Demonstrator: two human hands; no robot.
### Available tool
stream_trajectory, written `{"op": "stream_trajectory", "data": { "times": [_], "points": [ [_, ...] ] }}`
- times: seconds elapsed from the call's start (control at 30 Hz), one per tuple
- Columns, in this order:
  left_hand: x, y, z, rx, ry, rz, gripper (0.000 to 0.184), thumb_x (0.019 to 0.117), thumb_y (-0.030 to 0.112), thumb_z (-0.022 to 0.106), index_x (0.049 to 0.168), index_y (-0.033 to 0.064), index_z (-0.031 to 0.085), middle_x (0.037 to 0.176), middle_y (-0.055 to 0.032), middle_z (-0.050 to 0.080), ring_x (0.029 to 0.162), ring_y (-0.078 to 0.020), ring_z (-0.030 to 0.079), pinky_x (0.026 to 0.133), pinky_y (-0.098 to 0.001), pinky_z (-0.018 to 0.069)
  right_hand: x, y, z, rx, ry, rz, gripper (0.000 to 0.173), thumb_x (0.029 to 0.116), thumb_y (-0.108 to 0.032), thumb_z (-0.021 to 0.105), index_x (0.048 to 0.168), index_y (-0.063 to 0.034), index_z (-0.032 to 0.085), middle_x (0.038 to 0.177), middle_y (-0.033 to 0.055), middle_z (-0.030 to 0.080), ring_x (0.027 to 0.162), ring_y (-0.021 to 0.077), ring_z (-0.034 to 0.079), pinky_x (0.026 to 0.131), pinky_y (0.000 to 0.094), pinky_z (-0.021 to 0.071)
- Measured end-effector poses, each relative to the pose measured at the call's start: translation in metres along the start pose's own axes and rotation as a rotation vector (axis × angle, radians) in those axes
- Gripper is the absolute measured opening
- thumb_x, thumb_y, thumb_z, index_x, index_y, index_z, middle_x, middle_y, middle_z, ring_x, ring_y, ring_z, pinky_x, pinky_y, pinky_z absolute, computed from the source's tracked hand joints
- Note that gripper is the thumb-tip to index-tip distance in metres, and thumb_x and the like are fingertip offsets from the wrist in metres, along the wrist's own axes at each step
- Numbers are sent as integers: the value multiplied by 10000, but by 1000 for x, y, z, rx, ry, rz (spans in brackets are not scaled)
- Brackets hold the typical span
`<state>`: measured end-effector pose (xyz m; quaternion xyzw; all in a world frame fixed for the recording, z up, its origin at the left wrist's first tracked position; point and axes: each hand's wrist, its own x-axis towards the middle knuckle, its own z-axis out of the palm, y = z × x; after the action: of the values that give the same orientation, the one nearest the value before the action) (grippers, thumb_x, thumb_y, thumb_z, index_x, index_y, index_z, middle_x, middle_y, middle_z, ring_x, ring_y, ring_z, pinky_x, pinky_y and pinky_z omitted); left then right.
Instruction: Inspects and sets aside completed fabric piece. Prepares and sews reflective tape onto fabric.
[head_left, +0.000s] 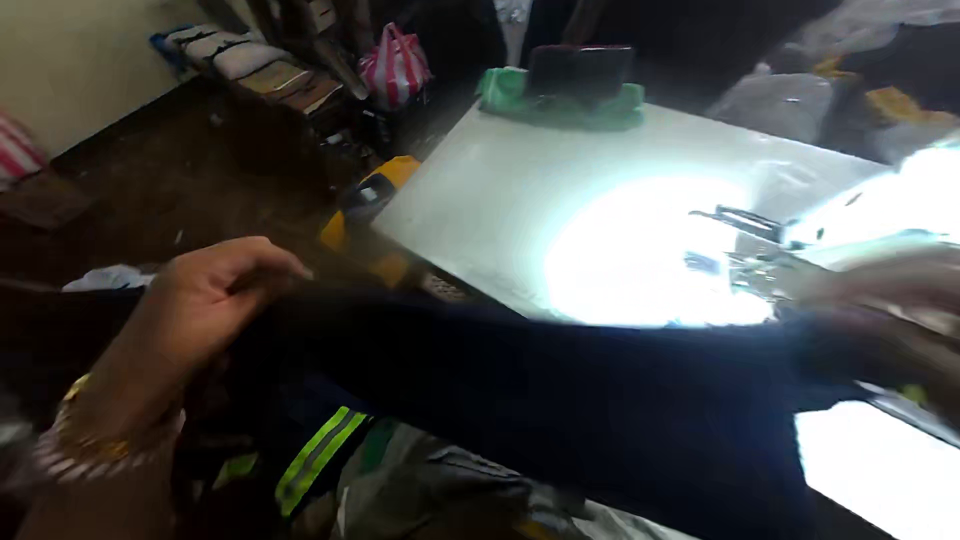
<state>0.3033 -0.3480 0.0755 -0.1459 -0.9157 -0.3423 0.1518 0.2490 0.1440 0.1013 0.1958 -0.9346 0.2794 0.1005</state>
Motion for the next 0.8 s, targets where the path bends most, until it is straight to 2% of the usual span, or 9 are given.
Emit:
{"op": "stream_trajectory", "data": {
  "times": [0.07,0.1,0.17,0.3,0.4,0.53,0.63,0.7,0.8],
  "points": [
    [-19,-25,-5,380,68,-51,163,997,103,609,1031,11,740,973,-127,710,921,-262,688,860,-467,553,43,2,69,-110,71,-178,150,955,-44,608,979,54,719,1057,287,657,985,495,625,850,689,464],
    [-33,-37,-12,492,113,-78,192,1019,93,582,1049,-29,728,992,-202,707,964,-367,685,902,-564,524,62,-10,101,-106,79,-219,138,961,-28,610,985,42,725,1066,302,654,988,534,626,846,724,462],
    [-70,-51,-32,639,238,-164,234,1050,92,534,1100,-65,700,1044,-272,690,1034,-455,660,964,-613,486,87,-46,152,-54,58,-252,127,970,-30,610,994,4,730,1056,261,673,935,482,666,771,675,514],
    [-180,-60,-41,780,331,-448,286,1071,113,476,1172,-58,681,1118,-283,679,1130,-475,629,1106,-652,366,85,-109,233,115,-157,-210,138,1001,-63,593,1048,-47,721,1091,176,687,888,360,701,728,572,578],
    [-272,-69,1,833,251,-617,277,1026,49,470,1065,-26,734,1057,-268,704,1060,-500,652,1104,-723,315,59,-127,288,170,-364,-167,135,978,-33,626,1062,-42,732,1201,181,659,993,352,694,842,547,591],
    [-372,-58,85,828,82,-747,241,893,-60,564,990,29,765,983,-213,729,994,-457,683,1101,-711,320,-1,-98,364,129,-668,-115,141,965,-50,648,1074,-53,739,1298,166,627,1057,337,689,897,529,591],
    [-412,-41,133,633,-243,-862,229,891,-50,621,1029,46,777,1026,-198,742,1060,-438,686,1127,-729,283,-26,-79,379,-103,-1041,38,300,987,-33,583,1273,-41,675,1471,207,512,1228,399,613,1010,542,533],
    [-406,-39,146,426,-493,-1014,258,988,97,592,1201,61,732,1242,-193,695,1267,-416,592,1195,-694,193,-26,-71,369,-208,-1112,146,486,997,-51,563,1480,-81,519,1608,261,335,1339,472,515,1056,586,486],
    [-357,-50,153,360,-361,-923,367,996,169,609,1351,87,655,1385,-219,608,1308,-466,542,1110,-686,359,-24,-68,321,-129,-988,152,553,1021,-164,581,1553,-127,437,1619,253,328,1405,454,456,1115,590,428]
  ]
}}
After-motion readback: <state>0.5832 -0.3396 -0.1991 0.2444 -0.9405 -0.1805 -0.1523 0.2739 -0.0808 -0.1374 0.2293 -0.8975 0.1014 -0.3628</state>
